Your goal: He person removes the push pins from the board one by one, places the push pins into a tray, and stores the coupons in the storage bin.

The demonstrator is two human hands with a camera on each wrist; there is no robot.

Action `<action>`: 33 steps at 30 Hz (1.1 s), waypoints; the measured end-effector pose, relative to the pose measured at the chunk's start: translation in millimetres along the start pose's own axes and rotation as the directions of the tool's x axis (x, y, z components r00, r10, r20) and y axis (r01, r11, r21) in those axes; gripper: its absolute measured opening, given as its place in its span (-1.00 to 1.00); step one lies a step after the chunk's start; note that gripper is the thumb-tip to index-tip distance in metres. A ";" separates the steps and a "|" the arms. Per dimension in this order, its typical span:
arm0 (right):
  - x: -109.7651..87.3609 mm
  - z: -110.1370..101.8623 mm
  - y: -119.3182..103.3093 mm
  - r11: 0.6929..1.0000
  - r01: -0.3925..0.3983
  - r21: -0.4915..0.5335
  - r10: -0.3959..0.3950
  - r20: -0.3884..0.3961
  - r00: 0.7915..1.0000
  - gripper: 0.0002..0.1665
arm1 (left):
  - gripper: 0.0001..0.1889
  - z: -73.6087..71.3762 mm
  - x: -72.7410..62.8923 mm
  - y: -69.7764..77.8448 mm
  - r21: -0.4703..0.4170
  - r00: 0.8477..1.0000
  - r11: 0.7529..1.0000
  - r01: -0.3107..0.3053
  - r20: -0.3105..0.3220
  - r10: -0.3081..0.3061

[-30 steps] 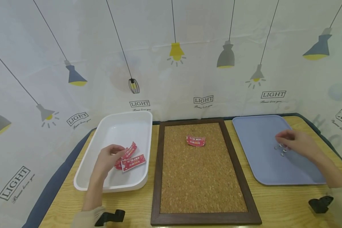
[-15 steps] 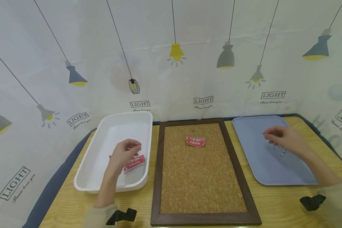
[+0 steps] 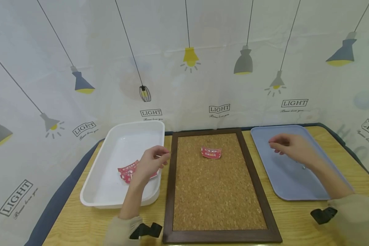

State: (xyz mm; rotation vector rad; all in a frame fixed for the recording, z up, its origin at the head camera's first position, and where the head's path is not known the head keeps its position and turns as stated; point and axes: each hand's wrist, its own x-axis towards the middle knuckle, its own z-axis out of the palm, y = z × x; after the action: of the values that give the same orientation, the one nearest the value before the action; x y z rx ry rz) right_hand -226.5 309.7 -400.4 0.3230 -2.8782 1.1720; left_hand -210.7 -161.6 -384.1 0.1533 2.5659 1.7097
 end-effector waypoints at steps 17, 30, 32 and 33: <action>24.6 37.4 -38.1 0.997 0.010 0.071 -0.016 0.078 0.997 -0.54 | -0.84 49.6 17.3 7.9 0.016 0.997 0.998 -0.060 0.043 0.060; 46.5 74.0 -61.9 0.991 0.080 0.109 -0.091 0.097 0.991 -0.68 | -0.81 83.0 32.9 2.8 0.105 0.999 0.994 -0.034 -0.023 0.036; 49.9 78.5 -65.3 0.992 0.089 0.085 -0.097 0.099 0.990 -0.69 | -0.79 87.5 35.1 1.4 0.090 0.999 0.996 -0.019 -0.025 0.021; 51.6 80.6 -66.9 0.993 0.090 0.073 -0.097 0.100 0.990 -0.70 | -0.78 89.8 36.0 0.7 0.085 1.000 0.996 -0.004 -0.023 0.006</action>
State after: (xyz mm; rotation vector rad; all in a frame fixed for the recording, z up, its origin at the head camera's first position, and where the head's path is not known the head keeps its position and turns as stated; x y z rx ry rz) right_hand -258.8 197.7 -407.4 0.5294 -2.8775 1.2761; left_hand -237.5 -74.9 -417.7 0.1441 2.6582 1.6146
